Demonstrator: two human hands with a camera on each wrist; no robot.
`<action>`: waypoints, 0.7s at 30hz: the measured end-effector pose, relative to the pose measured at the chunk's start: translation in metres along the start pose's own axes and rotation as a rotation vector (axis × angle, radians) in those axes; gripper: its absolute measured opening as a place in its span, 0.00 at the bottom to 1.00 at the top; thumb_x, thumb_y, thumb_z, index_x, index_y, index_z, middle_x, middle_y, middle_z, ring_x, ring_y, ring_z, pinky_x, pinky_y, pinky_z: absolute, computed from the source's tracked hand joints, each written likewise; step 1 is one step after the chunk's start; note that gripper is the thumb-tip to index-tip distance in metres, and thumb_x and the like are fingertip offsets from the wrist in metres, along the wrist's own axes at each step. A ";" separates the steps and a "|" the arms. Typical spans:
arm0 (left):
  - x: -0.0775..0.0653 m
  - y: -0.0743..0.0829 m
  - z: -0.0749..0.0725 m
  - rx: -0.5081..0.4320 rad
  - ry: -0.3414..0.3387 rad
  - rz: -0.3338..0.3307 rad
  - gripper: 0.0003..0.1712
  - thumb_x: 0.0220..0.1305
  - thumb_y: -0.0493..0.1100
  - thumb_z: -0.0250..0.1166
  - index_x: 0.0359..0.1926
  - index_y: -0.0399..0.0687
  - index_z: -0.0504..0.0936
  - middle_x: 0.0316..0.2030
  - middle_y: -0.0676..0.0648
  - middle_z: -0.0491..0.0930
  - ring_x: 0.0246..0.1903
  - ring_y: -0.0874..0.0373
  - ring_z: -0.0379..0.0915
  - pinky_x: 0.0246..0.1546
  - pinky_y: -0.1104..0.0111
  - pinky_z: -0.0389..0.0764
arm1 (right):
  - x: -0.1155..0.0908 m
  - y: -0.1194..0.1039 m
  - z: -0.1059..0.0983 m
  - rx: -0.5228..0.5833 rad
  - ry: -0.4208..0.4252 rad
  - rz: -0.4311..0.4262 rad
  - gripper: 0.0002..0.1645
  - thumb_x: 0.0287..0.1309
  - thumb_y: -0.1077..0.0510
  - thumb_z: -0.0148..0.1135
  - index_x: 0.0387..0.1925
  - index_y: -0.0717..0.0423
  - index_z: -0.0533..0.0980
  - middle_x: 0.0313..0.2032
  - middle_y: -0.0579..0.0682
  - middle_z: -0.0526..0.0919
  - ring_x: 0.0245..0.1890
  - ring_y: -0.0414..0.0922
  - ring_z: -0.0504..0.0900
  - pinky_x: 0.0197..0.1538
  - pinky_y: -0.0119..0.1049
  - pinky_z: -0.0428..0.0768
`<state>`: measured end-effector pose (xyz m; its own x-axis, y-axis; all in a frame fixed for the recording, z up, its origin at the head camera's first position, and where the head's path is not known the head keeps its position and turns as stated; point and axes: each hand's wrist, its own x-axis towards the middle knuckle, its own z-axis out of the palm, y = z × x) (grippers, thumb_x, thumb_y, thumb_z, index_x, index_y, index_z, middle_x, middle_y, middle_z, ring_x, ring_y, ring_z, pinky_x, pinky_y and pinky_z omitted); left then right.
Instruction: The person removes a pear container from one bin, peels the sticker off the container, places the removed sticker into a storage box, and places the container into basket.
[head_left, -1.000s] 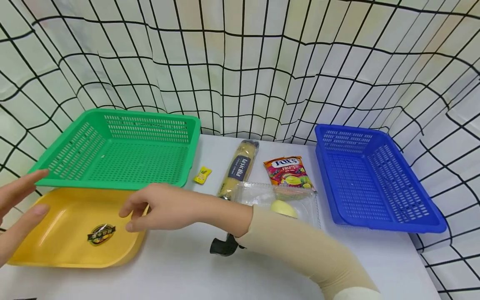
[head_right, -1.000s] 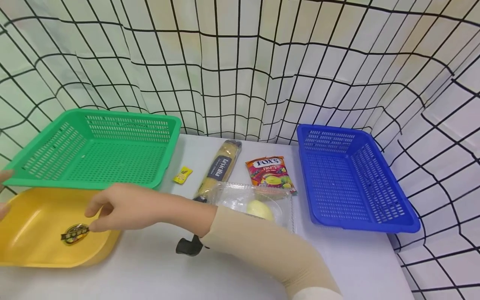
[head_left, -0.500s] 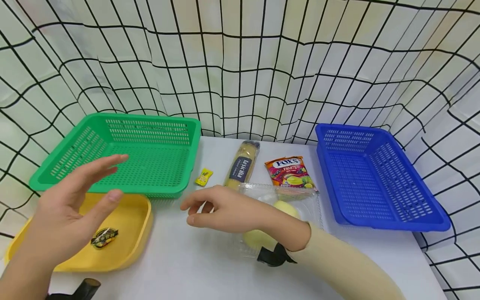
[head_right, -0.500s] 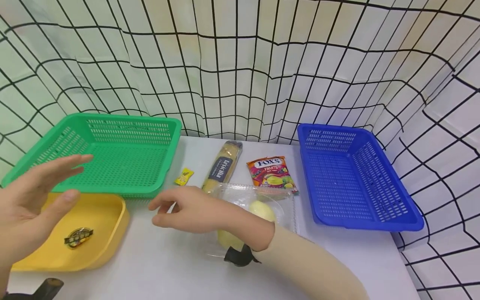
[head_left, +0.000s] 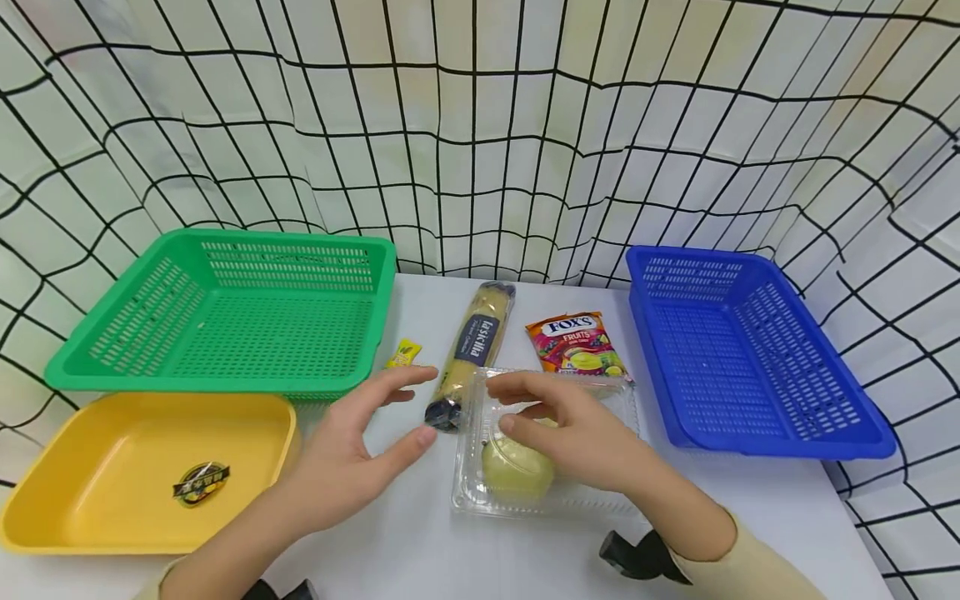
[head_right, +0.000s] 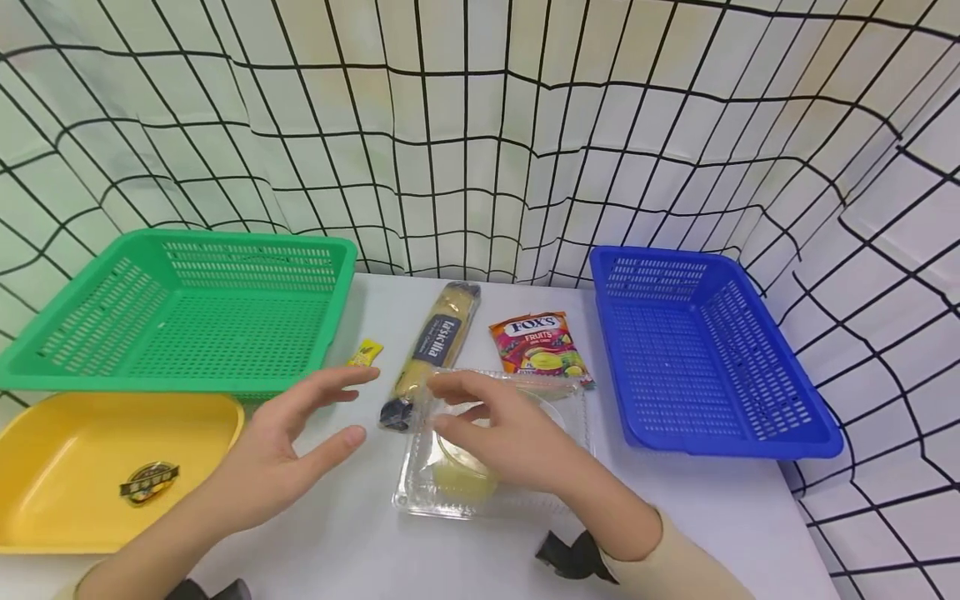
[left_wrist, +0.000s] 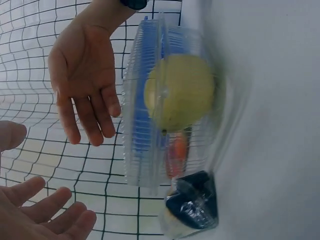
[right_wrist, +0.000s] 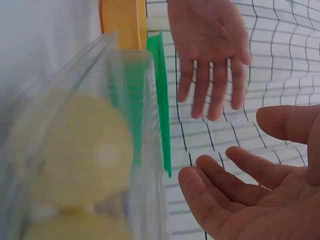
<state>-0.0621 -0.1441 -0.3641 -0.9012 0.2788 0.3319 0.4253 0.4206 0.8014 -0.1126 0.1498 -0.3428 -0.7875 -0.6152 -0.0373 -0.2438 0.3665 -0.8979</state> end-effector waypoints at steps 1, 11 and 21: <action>0.001 -0.002 0.005 -0.004 -0.014 -0.017 0.33 0.74 0.44 0.75 0.75 0.65 0.76 0.70 0.59 0.78 0.64 0.53 0.78 0.67 0.46 0.78 | -0.006 0.004 -0.004 0.009 0.019 -0.002 0.27 0.79 0.53 0.65 0.72 0.57 0.77 0.68 0.54 0.82 0.63 0.54 0.84 0.66 0.49 0.83; 0.003 -0.017 0.036 -0.079 -0.184 -0.163 0.50 0.58 0.56 0.86 0.77 0.57 0.72 0.72 0.54 0.74 0.64 0.46 0.76 0.67 0.42 0.78 | -0.077 0.028 -0.039 0.016 0.234 0.003 0.26 0.76 0.61 0.69 0.71 0.52 0.79 0.67 0.54 0.83 0.64 0.55 0.84 0.63 0.37 0.85; -0.007 -0.035 0.049 -0.147 -0.231 -0.083 0.51 0.55 0.46 0.89 0.76 0.51 0.72 0.68 0.48 0.73 0.64 0.48 0.74 0.58 0.60 0.86 | -0.112 0.047 -0.045 -0.005 0.425 0.077 0.33 0.70 0.63 0.74 0.73 0.53 0.77 0.71 0.54 0.80 0.68 0.40 0.80 0.67 0.24 0.76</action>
<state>-0.0665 -0.1182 -0.4189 -0.8824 0.4447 0.1537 0.3190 0.3252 0.8902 -0.0619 0.2673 -0.3615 -0.9664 -0.2440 0.0808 -0.1771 0.4043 -0.8973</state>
